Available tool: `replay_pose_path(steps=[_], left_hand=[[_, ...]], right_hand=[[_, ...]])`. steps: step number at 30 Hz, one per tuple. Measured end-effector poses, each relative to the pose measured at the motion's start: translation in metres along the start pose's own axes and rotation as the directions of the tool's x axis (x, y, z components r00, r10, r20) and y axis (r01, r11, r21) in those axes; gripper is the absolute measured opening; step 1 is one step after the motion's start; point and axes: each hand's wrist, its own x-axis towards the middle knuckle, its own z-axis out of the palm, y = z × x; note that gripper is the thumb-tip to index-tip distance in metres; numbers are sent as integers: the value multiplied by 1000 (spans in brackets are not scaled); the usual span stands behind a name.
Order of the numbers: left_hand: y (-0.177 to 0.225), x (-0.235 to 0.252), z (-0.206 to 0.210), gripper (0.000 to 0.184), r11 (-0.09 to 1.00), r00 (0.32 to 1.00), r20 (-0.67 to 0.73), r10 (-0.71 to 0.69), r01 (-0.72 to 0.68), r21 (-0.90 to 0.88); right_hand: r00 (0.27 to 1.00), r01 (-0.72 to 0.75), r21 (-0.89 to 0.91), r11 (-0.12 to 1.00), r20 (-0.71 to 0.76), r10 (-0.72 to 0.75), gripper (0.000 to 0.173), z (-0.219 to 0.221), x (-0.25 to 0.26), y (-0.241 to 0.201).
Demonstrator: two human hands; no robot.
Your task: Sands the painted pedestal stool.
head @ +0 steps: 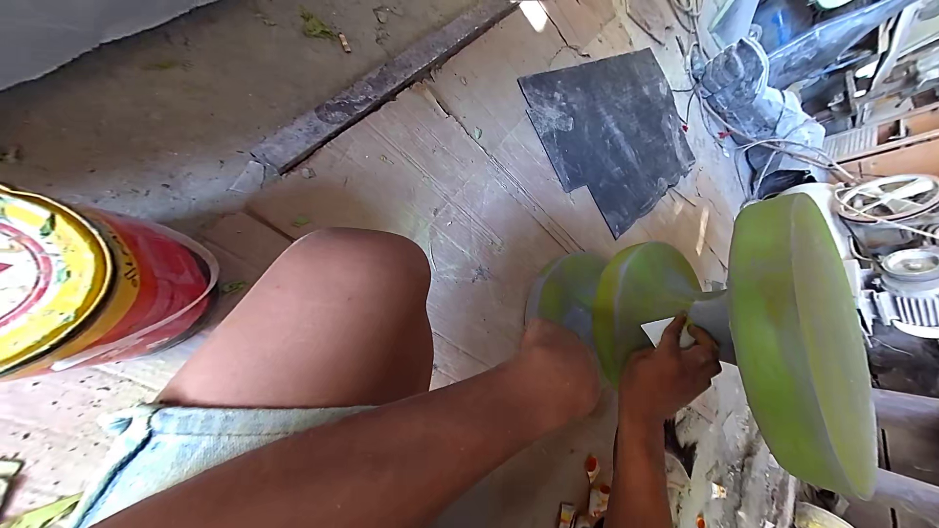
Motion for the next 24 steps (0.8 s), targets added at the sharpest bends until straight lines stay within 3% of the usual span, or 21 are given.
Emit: replay_pose_path(steps=[6, 11, 15, 24], left_hand=[[-4, -1, -2, 21, 1000, 1000, -2, -9, 9, 4], [-4, 1, -1, 21, 1000, 1000, 8, 1, -1, 10], [0, 3, -2, 24, 999, 1000, 30, 0, -1, 34], [-1, -1, -1, 23, 999, 1000, 3, -9, 9, 32]], right_hand=[[994, 22, 141, 990, 100, -36, 49, -10, -3, -4], [994, 40, 117, 992, -110, -27, 52, -5, 2, 3], [1000, -3, 44, 999, 16, 3, 51, -1, 1, -3], [959, 62, 312, 948, 245, -143, 47, -25, 2, 11]])
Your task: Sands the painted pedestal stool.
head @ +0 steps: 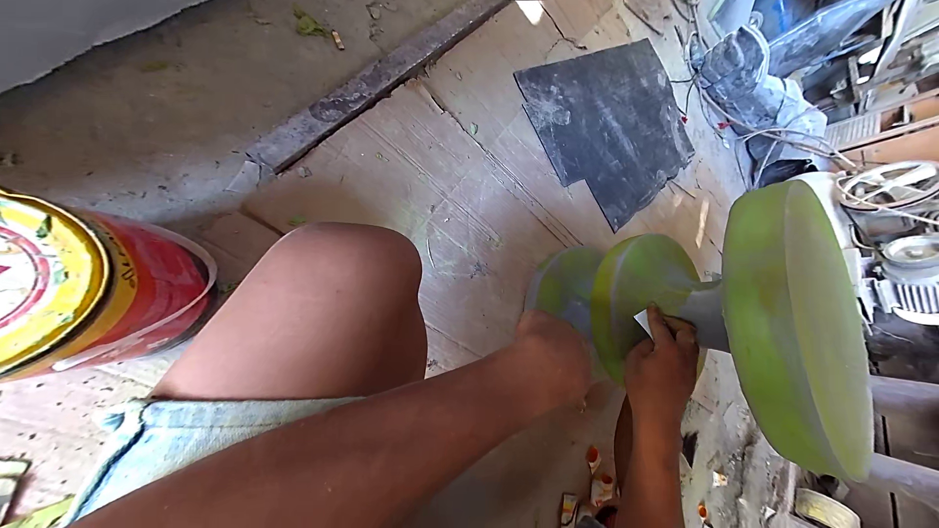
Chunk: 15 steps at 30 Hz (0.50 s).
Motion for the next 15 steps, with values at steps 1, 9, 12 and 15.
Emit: replay_pose_path(steps=[1, 9, 12, 15], left_hand=[[0, -1, 0, 23, 1000, 1000, -2, 3, -3, 3], [1, -4, 0, 22, 1000, 1000, -26, 15, -15, -6], [1, -3, -1, 23, 1000, 1000, -8, 28, -28, 0], [2, -2, -2, 23, 999, 999, 6, 37, -37, -1]], right_hand=[[1000, 18, 33, 999, 14, -19, 45, -2, -2, 4], [881, 158, 94, 983, -464, -98, 38, 6, -32, 43], [851, 99, 31, 995, -521, -69, 41, 12, -26, 45], [891, 83, -30, 996, -445, -88, 49, 26, -21, 48]])
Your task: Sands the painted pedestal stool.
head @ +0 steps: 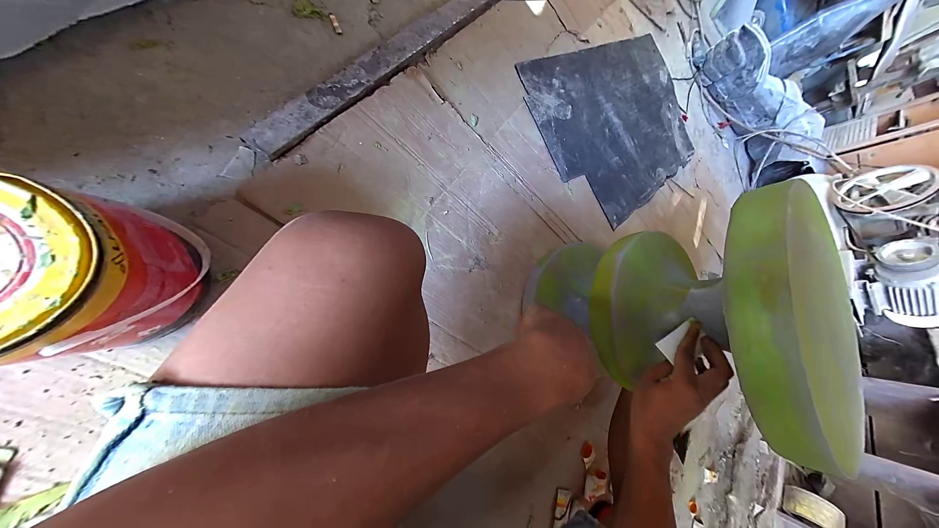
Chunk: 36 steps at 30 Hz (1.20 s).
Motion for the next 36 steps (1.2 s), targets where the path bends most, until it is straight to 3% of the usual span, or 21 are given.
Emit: replay_pose_path(steps=[7, 16, 18, 21, 24, 26, 32, 36], left_hand=[[-3, 1, 3, 18, 1000, 1000, -9, -23, 23, -1], [2, 4, 6, 25, 998, 999, 23, -36, 35, 53], [1, 3, 6, 29, 998, 1000, 16, -22, 21, 58], [1, 2, 4, 33, 997, 1000, 2, -5, 5, 73], [1, 2, 5, 36, 995, 1000, 7, -1, 1, 101], [1, 3, 7, 36, 993, 1000, 13, 4, -6, 118], [-2, 6, 9, 36, 989, 1000, -15, 10, -7, 148], [0, 6, 6, 32, 993, 1000, -1, 0, 0, 117]], right_hand=[[963, -58, -36, 998, 262, 66, 53, -2, -5, -11], [869, -56, 180, 982, 493, -41, 49, -32, 2, 9], [893, -72, 263, 962, 447, -55, 43, -35, 2, 18], [981, -65, 306, 950, 192, 5, 39, -32, -5, 23], [1000, -31, 251, 968, 9, 29, 35, -15, -11, 22], [999, -13, 193, 981, 44, 4, 38, -6, -15, 19], [919, -20, 19, 1000, 393, 11, 40, -20, -8, 8], [902, 7, 62, 998, 430, -33, 39, -30, -11, 19]])
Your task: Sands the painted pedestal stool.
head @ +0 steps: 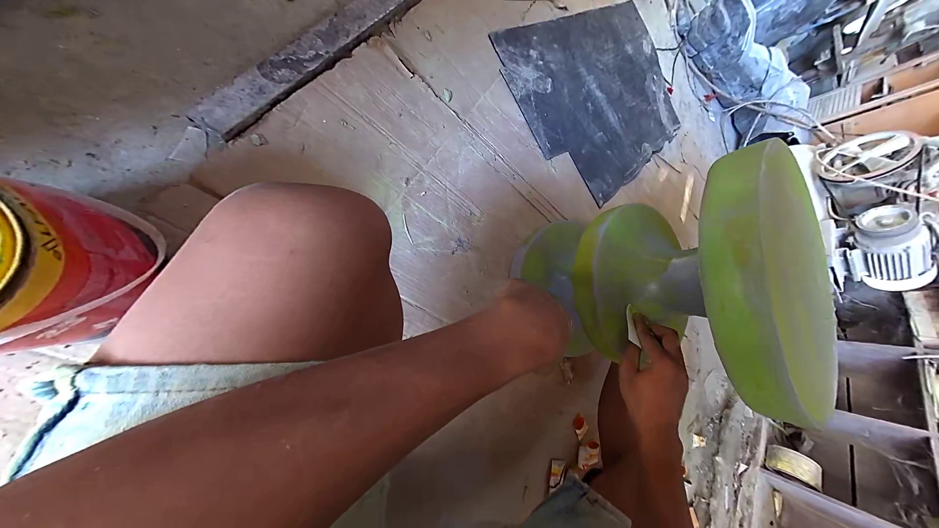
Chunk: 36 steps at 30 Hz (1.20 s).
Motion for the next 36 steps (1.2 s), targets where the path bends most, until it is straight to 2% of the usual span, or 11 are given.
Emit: replay_pose_path(steps=[4, 7, 9, 14, 19, 25, 29, 31, 33, 36], left_hand=[[1, -6, -3, 21, 999, 1000, -12, -7, 6, -46], [0, -7, -5, 18, 998, 1000, -4, -11, 10, -58], [1, -6, -4, 17, 999, 1000, 7, -9, 9, -53], [2, -7, 3, 16, 999, 996, -86, -17, 12, -52], [1, -2, -4, 18, 999, 1000, 19, -11, 12, -45], [2, 1, -4, 19, 1000, 1000, 26, -7, 8, -28], [2, -2, 0, 22, 1000, 1000, -13, 6, -6, 4], [1, -4, 3, 24, 1000, 999, -49, 7, -6, 17], [0, -4, 2, 26, 1000, 999, -49, 0, 0, 4], [-2, -4, 2, 27, 1000, 999, -39, -9, 8, -6]], right_hand=[[965, 106, 83, 991, -247, -83, 34, -2, -8, 17], [874, 94, 70, 993, -483, -49, 31, 4, 0, 20], [830, 97, 97, 991, -557, -27, 29, 12, 5, 19], [904, 134, 158, 978, -424, -56, 38, 31, 6, 21], [976, 86, 103, 991, -206, -64, 43, 23, 2, 24], [987, 142, 153, 978, 59, -153, 48, -6, 2, 34], [978, 151, 231, 961, 105, -179, 44, -10, 0, 45], [986, 165, 278, 946, -8, -169, 39, -8, 1, 47], [972, 160, 257, 953, -210, -107, 37, -4, 2, 40], [888, 92, 179, 979, -460, 1, 33, 10, 8, 23]])
